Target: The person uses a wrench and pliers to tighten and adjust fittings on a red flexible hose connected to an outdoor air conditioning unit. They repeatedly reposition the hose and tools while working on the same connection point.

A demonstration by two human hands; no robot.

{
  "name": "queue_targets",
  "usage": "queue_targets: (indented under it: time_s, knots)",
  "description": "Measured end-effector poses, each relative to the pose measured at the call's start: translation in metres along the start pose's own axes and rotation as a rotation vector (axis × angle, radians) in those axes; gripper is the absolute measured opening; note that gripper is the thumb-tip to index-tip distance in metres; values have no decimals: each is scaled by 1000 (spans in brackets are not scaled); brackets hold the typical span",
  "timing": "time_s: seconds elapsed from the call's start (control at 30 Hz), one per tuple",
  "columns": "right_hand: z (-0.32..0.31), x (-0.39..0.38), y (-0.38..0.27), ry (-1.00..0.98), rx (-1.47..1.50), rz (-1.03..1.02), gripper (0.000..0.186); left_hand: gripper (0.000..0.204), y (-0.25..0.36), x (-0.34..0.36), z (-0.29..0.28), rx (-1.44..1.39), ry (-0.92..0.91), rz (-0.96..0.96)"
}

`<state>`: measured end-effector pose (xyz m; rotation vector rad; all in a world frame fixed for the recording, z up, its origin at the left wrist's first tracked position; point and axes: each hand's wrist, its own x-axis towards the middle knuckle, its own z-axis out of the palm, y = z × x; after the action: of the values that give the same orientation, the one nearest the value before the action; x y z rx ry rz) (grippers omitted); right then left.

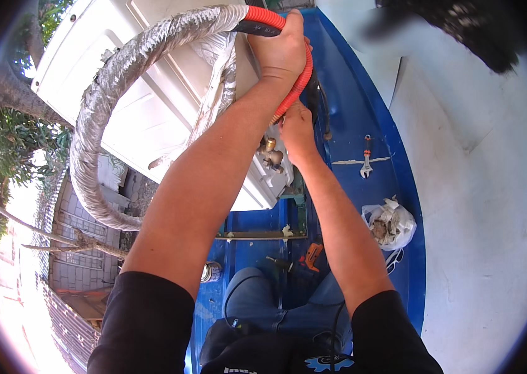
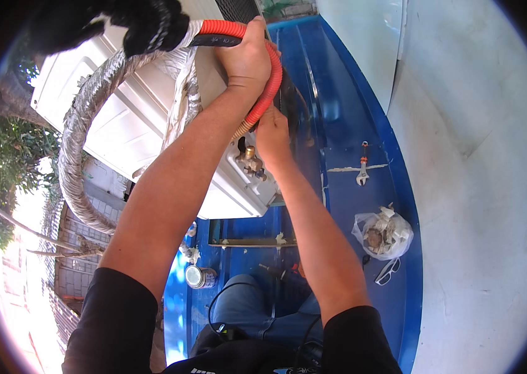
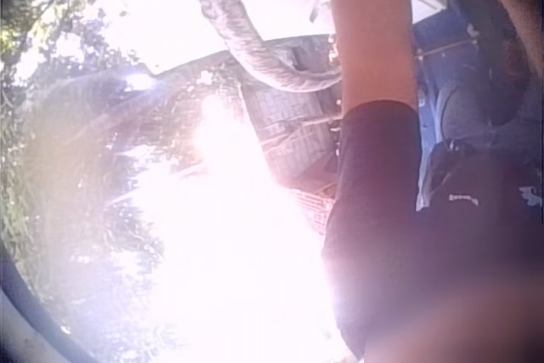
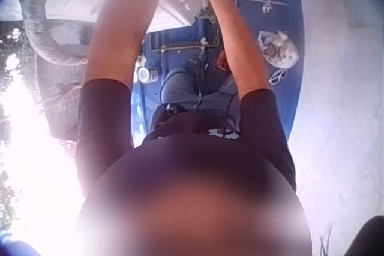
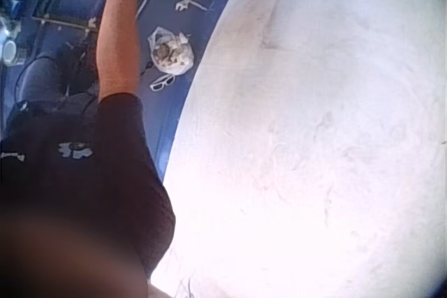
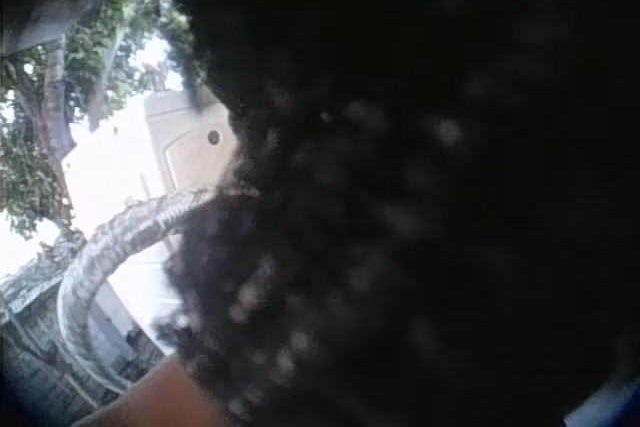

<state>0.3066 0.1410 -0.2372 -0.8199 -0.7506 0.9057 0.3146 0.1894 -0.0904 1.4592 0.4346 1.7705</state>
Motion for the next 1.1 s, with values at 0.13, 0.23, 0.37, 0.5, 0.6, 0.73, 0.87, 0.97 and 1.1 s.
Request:
queue_targets:
  time_s: [0.13,0.23,0.37,0.5,0.6,0.73,0.87,0.97,1.1]
  knots:
    - [-16,8,-9,-119,-3,-14,36,22,11,-3,-3,20,-158,-82]
    - [-21,9,-14,-159,-26,-20,37,25,32,-5,-16,-95,-248,-125]
    - [-18,10,-18,-135,-59,-82,32,33,57,6,-30,-450,-202,-26]
    - [-22,16,-23,-156,94,-71,22,29,61,17,-30,-363,-186,10]
    - [-28,22,-26,-195,265,-38,35,28,55,15,-26,-453,-220,39]
    - [-24,23,-21,-226,275,50,58,29,40,16,-17,-468,-202,64]
    - [-16,15,-12,-97,204,41,61,30,14,20,-5,-308,-40,50]
    - [-17,12,-11,-1,196,119,62,30,-3,21,0,-231,25,33]
    - [-18,10,-14,17,222,237,64,31,-11,20,4,-159,65,24]
